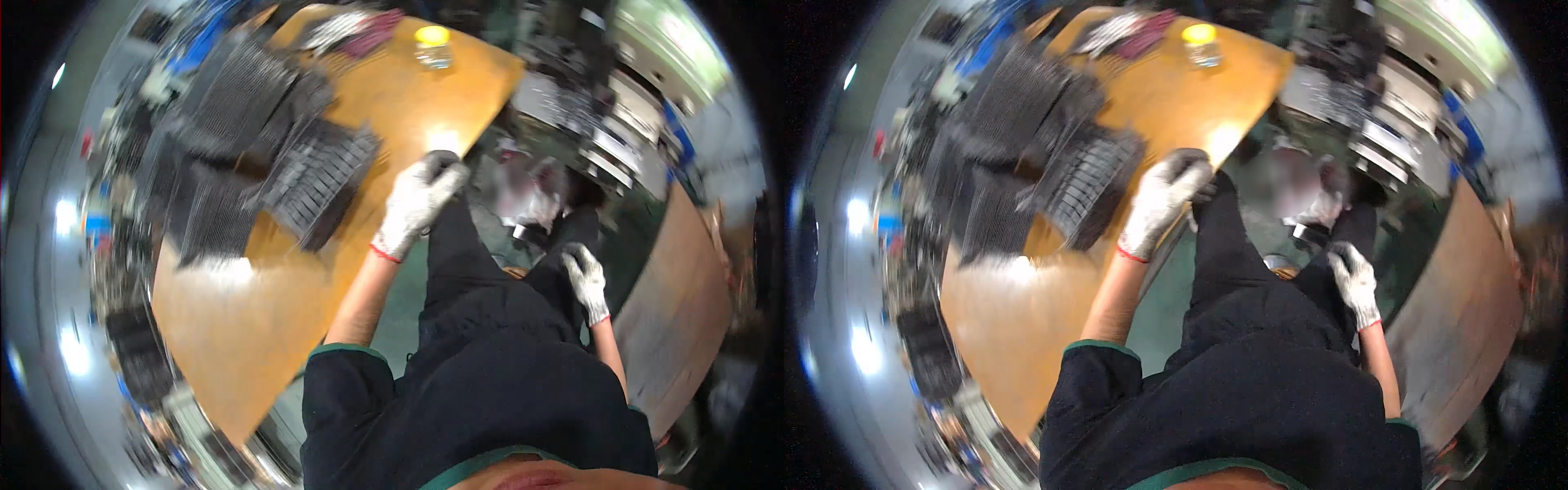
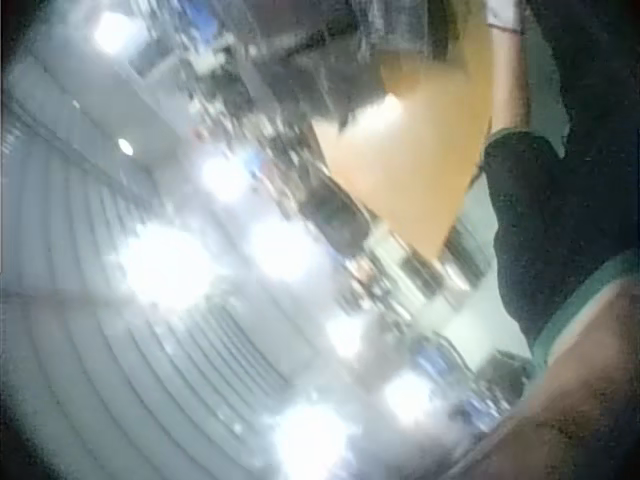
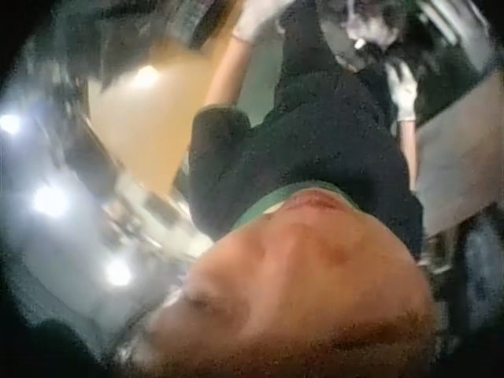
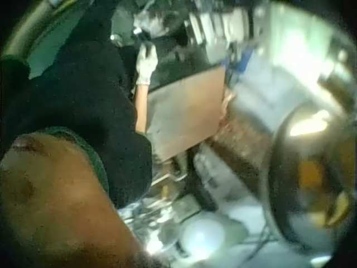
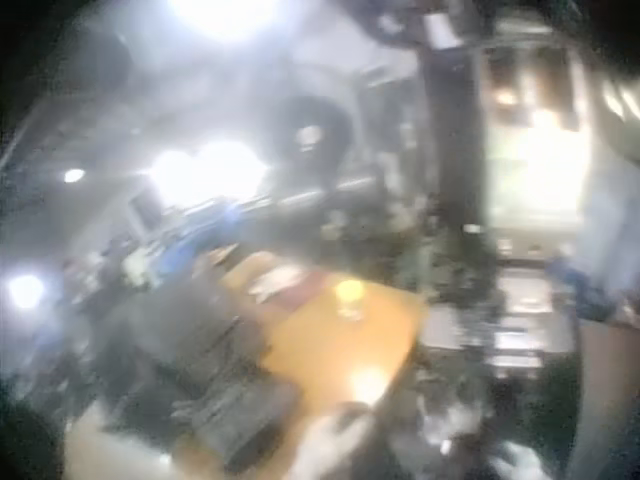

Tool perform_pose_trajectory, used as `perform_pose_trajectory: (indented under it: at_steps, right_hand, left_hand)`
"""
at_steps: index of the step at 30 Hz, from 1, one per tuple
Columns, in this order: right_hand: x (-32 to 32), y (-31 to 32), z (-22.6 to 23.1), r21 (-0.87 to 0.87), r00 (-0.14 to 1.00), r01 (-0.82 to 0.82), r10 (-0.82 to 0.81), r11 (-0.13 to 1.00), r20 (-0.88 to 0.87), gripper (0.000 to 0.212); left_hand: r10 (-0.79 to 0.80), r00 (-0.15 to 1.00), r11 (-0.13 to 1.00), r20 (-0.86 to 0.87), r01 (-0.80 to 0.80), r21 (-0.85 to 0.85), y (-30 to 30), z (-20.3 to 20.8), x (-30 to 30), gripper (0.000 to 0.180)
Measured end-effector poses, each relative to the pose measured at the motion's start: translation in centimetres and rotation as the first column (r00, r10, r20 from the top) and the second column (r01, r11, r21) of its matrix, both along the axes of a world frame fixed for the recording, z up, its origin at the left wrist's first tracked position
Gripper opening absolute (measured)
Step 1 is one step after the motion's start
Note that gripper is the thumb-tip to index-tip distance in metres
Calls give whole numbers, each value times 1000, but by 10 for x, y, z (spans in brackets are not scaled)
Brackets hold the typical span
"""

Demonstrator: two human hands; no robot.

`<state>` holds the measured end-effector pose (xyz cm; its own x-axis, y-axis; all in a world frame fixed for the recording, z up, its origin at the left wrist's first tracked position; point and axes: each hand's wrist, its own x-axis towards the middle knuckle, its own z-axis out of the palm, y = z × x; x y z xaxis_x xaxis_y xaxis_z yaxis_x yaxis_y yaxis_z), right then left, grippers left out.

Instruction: Bending metal wire grids using a specialized machine on a fabrication floor.

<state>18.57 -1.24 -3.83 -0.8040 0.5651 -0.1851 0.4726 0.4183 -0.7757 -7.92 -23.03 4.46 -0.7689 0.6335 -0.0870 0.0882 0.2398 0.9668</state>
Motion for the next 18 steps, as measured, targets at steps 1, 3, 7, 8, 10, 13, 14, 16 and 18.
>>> perform_pose_trajectory:
  at_steps: [1, 3, 7, 8, 10, 13, 14, 16, 18]
  right_hand:
    - [-5, -6, -4, 30, 998, -69, 69, 997, 11, 23]
    - [-18, -26, 1, 26, 976, -211, 210, 977, 59, 22]
    - [-40, -49, -10, -4, 926, -375, 375, 927, 28, 22]
    - [-42, -49, -11, -22, 919, -392, 392, 920, 29, 22]
    - [-50, -51, -18, -44, 907, -420, 421, 906, -4, 23]
    - [-57, -42, -21, 61, 888, -457, 459, 888, -37, 24]
    - [-59, -41, -21, 61, 894, -444, 447, 894, -42, 24]
    - [-63, -38, -17, 97, 890, -452, 456, 887, -22, 24]
    - [-61, -36, -9, 70, 904, -424, 426, 903, -26, 23]
  left_hand:
    - [138, 990, 990, -26, -138, 4, -25, 9, -8, 30]
    - [406, 898, 910, -169, -415, -23, -93, 18, -20, 33]
    - [693, 554, 474, -462, -832, -287, -215, 3, -48, 49]
    - [651, 507, 322, -565, -858, -400, -237, -8, -57, 55]
    - [786, 525, 255, -326, -756, -603, -265, -21, -64, 61]
    - [679, 727, 538, -102, -587, -604, -271, -53, -74, 44]
    - [662, 750, 645, -11, -577, -501, -276, -58, -75, 37]
    - [618, 783, 741, 71, -551, -383, -280, -59, -83, 30]
    - [609, 777, 781, 157, -554, -289, -279, -52, -90, 22]
